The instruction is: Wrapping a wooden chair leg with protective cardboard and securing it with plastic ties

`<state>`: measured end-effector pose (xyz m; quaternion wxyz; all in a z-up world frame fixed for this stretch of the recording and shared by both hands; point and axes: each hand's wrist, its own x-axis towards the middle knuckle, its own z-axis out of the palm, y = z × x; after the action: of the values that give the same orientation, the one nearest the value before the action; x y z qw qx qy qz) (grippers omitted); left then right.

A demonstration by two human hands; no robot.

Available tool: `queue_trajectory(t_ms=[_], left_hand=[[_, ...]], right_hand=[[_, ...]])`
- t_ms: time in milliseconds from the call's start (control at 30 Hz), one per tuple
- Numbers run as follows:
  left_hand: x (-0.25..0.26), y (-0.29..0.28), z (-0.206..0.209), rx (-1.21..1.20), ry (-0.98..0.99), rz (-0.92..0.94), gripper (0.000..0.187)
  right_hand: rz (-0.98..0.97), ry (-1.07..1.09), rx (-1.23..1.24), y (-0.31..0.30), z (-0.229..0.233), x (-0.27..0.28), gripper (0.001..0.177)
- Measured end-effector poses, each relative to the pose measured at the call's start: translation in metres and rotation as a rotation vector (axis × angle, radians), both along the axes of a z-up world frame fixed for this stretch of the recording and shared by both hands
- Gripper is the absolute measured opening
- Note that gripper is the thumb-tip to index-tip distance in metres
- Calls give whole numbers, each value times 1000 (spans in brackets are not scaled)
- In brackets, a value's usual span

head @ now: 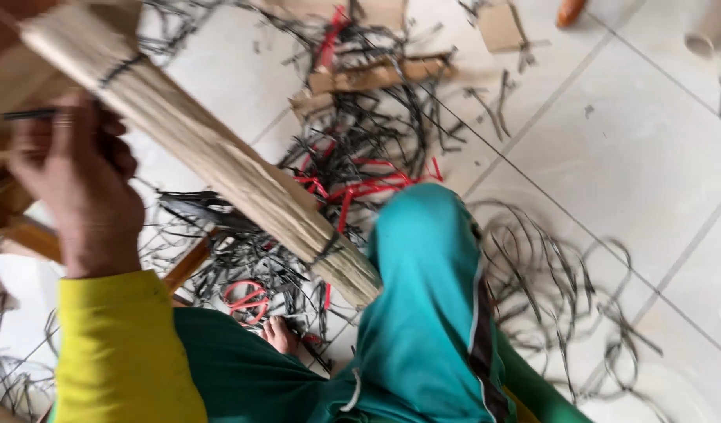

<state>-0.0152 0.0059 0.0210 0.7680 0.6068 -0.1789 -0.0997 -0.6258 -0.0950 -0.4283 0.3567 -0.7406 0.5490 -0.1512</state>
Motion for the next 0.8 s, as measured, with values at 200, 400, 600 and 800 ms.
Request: queue_trajectory(t_ms=[200, 400, 600, 800], left_hand=[[10, 17, 3, 18, -39, -110, 12], [12, 41, 14, 108, -53, -237, 17], [22, 49, 8, 441, -544, -146, 9], [34, 38, 8, 638, -943, -25, 15]], right_hand=[[136, -261, 71, -67, 53, 41, 22], [196, -453, 194, -100, 206, 96, 25], [189, -608, 305, -130, 343, 165, 28], [239, -780, 205, -152, 450, 251, 38]])
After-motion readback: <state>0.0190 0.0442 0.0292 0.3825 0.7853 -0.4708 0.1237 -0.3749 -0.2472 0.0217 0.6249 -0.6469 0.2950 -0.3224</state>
